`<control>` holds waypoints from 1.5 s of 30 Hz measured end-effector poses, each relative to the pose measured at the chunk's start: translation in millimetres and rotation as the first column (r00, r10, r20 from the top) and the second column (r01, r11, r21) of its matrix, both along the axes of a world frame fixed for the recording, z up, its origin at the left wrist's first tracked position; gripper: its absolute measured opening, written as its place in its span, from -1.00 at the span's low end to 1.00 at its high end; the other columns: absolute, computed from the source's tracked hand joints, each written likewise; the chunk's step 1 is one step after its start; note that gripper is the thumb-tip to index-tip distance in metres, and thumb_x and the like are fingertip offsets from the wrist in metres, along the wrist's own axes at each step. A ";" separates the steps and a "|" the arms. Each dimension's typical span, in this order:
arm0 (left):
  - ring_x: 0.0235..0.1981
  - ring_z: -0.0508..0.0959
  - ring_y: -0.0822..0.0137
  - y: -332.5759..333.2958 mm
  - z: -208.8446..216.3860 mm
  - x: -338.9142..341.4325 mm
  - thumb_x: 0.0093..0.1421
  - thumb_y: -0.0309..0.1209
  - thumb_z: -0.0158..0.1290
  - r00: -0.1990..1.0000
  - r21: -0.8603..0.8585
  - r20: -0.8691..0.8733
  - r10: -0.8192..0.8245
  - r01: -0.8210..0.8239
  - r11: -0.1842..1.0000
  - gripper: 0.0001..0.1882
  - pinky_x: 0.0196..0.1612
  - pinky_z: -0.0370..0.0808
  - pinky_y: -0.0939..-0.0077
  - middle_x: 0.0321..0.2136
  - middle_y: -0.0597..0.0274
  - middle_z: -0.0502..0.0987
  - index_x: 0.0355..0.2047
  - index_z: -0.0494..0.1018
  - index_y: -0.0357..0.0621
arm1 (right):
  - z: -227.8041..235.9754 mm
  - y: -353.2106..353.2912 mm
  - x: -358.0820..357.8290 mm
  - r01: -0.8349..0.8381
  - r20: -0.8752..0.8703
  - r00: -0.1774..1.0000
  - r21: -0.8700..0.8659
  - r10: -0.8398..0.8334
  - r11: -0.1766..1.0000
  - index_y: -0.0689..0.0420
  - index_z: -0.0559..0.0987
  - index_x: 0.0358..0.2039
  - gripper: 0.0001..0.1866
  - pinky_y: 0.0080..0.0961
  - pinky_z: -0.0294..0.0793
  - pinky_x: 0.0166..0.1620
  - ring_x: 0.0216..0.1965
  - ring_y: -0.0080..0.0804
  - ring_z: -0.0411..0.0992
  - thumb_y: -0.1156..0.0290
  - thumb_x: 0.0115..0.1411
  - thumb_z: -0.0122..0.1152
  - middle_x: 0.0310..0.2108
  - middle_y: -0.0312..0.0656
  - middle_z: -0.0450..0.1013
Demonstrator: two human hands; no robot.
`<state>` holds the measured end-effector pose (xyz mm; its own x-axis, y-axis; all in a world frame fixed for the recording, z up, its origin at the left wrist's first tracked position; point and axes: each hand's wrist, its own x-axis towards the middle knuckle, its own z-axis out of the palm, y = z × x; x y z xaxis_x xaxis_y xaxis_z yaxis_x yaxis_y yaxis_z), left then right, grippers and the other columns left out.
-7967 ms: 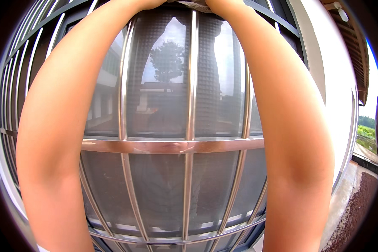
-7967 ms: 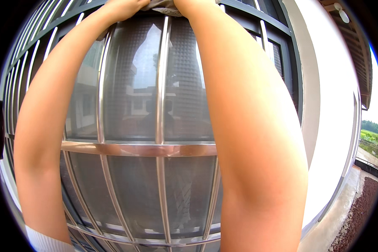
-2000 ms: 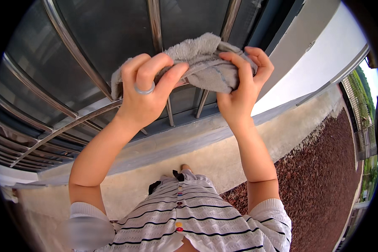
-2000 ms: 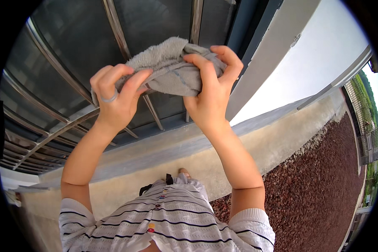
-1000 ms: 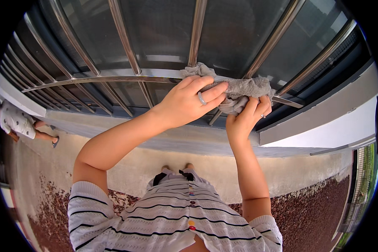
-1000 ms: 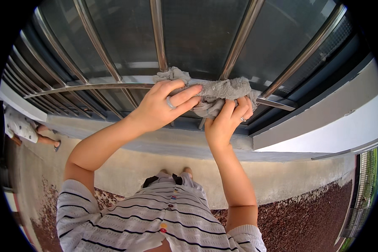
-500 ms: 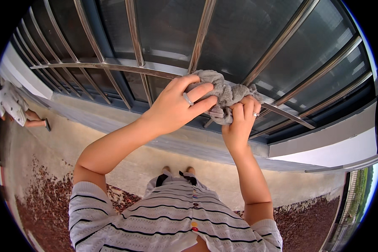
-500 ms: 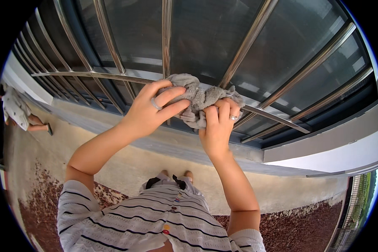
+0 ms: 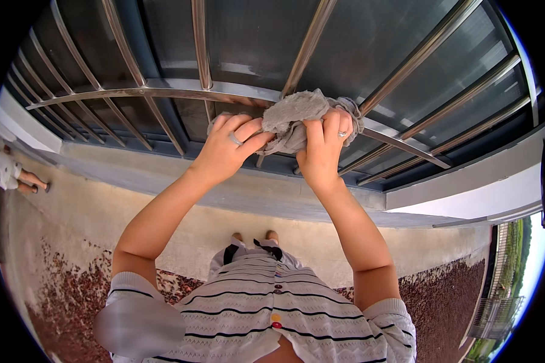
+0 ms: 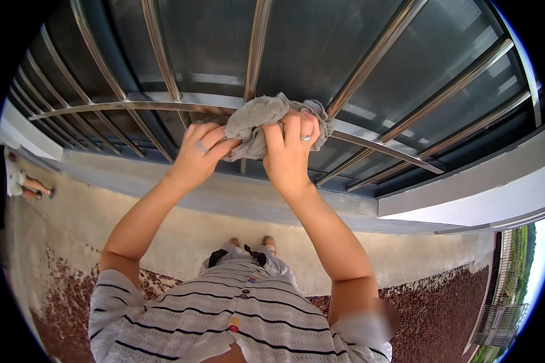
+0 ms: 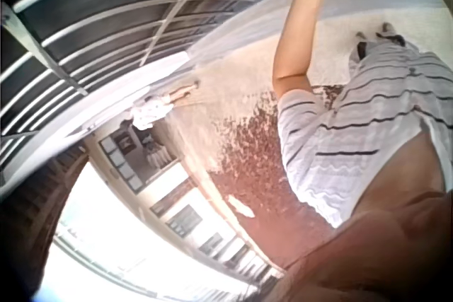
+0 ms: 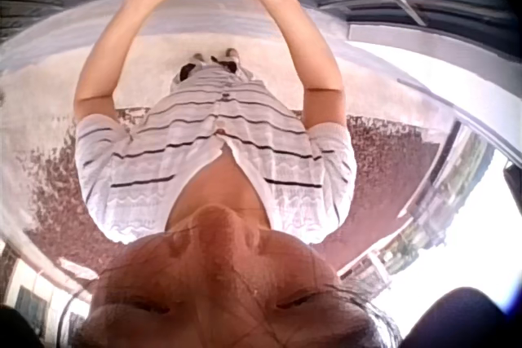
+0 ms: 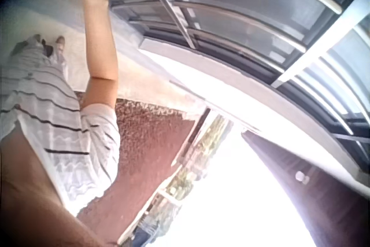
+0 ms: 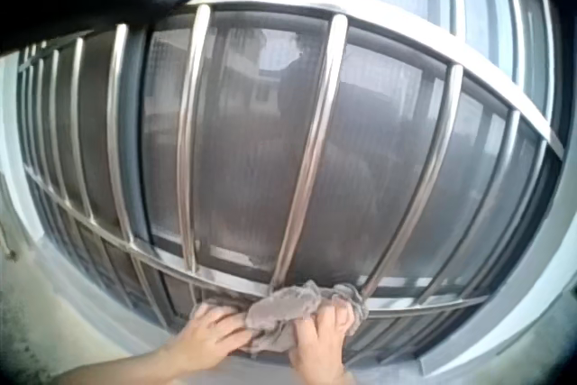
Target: The person wipes a metal window grille with a cloth, then rinses the cloth at a kitchen sink and wrings it out. They proceed to wipe a round table and walk through the house.
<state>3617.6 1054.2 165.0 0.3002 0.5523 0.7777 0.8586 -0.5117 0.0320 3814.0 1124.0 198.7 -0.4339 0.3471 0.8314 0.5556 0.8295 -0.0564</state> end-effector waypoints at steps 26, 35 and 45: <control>0.12 0.34 0.08 -14.7 -202.9 31.3 0.01 -0.53 0.04 0.916 -0.323 0.036 0.399 -0.367 0.872 -0.72 0.06 0.29 0.14 0.02 0.13 0.41 -0.21 0.49 -0.21 | -220.6 5.1 15.6 -0.248 0.208 0.923 -0.323 0.325 0.913 0.11 0.58 -0.17 -0.64 -0.33 0.44 0.01 -0.08 -0.20 0.45 0.54 -0.05 0.14 -0.07 -0.13 0.45; -0.05 0.44 0.16 -17.8 -179.1 51.4 0.03 -0.52 0.04 0.934 -0.472 -0.131 0.332 -0.354 0.807 -0.68 -0.07 0.37 0.23 -0.13 0.20 0.44 -0.16 0.50 -0.12 | -215.6 -5.9 44.4 -0.086 0.276 0.939 -0.392 0.206 0.916 0.16 0.58 -0.21 -0.71 -0.34 0.45 -0.09 -0.18 -0.22 0.45 0.51 0.00 0.11 -0.29 -0.19 0.45; -0.09 0.39 0.17 14.1 -80.5 143.2 -0.01 -0.51 0.10 0.997 -0.175 0.076 0.019 -0.005 0.985 -0.51 -0.05 0.40 0.26 -0.05 0.27 0.33 -0.04 0.54 0.25 | -112.2 -10.7 162.3 -0.115 -0.220 0.975 -0.489 0.006 0.865 0.13 0.48 -0.16 -0.42 -0.23 0.41 0.00 0.02 0.04 0.27 0.86 -0.26 0.02 -0.01 0.03 0.16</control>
<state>3760.8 1068.3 84.5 0.2355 0.6847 0.6897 0.8561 -0.4821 0.1863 3976.3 1113.3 86.4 -0.3074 0.7152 0.6277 0.4356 0.6922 -0.5754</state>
